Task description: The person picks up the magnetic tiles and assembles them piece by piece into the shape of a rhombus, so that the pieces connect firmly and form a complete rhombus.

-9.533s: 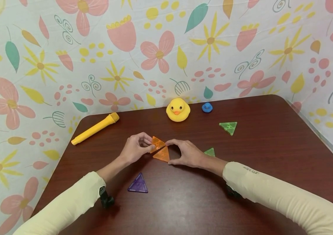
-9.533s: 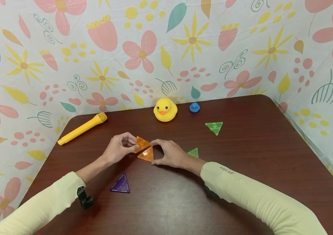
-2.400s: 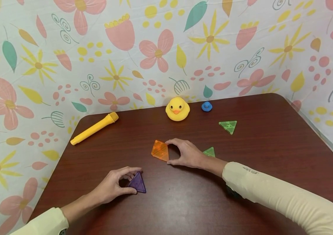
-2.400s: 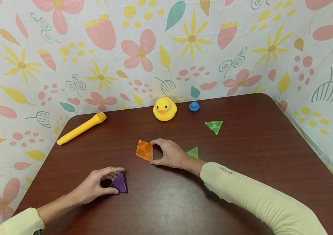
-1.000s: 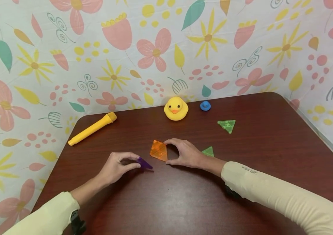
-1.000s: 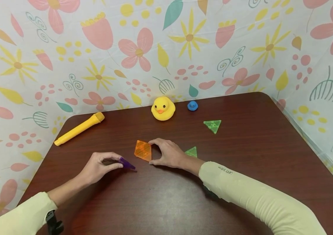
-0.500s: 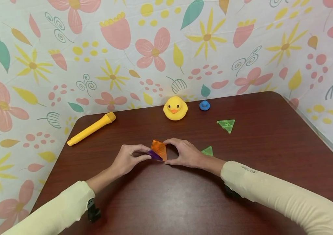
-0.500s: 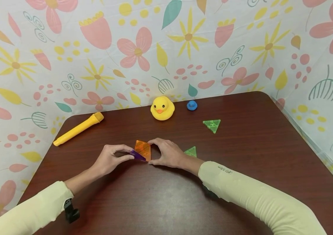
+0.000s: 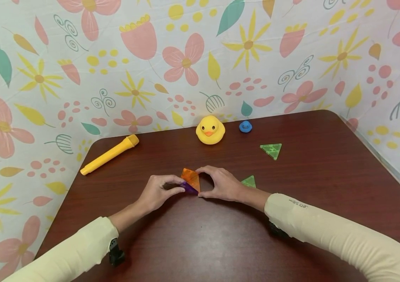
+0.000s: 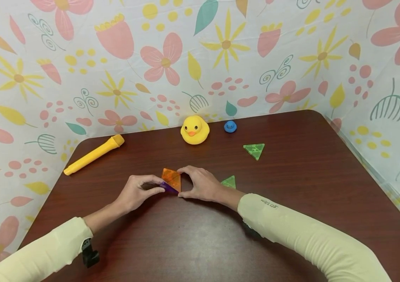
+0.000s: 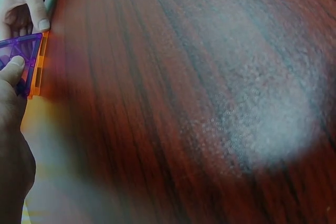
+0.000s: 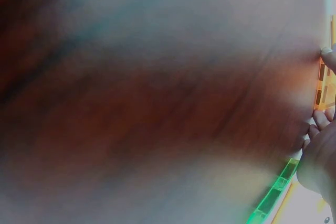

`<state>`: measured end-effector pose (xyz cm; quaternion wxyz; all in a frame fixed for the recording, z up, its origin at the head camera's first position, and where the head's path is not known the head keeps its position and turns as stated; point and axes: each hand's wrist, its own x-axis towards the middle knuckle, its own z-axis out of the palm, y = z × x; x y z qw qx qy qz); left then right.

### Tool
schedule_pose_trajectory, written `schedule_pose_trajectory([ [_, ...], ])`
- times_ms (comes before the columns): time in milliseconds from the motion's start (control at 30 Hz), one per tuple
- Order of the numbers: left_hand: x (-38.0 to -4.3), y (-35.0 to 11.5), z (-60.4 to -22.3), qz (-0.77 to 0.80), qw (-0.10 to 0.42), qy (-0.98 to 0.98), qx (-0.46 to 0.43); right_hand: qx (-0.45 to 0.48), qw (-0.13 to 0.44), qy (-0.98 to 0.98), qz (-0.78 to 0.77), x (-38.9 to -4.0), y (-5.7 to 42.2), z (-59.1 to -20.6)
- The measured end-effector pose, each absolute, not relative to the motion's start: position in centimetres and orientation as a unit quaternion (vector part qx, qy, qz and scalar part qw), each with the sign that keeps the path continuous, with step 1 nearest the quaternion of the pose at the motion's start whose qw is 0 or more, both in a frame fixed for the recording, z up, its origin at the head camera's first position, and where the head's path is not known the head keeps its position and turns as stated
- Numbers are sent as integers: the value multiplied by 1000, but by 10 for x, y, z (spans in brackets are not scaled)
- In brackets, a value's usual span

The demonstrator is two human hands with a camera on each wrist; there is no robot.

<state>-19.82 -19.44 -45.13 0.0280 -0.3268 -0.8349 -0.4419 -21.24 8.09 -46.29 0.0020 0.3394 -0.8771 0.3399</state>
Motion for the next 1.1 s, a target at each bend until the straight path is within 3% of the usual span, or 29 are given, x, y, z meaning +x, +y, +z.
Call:
schedule_pose_trajectory([
  [700,-197,-198,-455,-419,54,-830,-363,339,7,-878,337,-213,80,-463],
  [1100,-195,-199,-455,-430,76,-834,-338,336,5,-879,337,-212,81,-463],
])
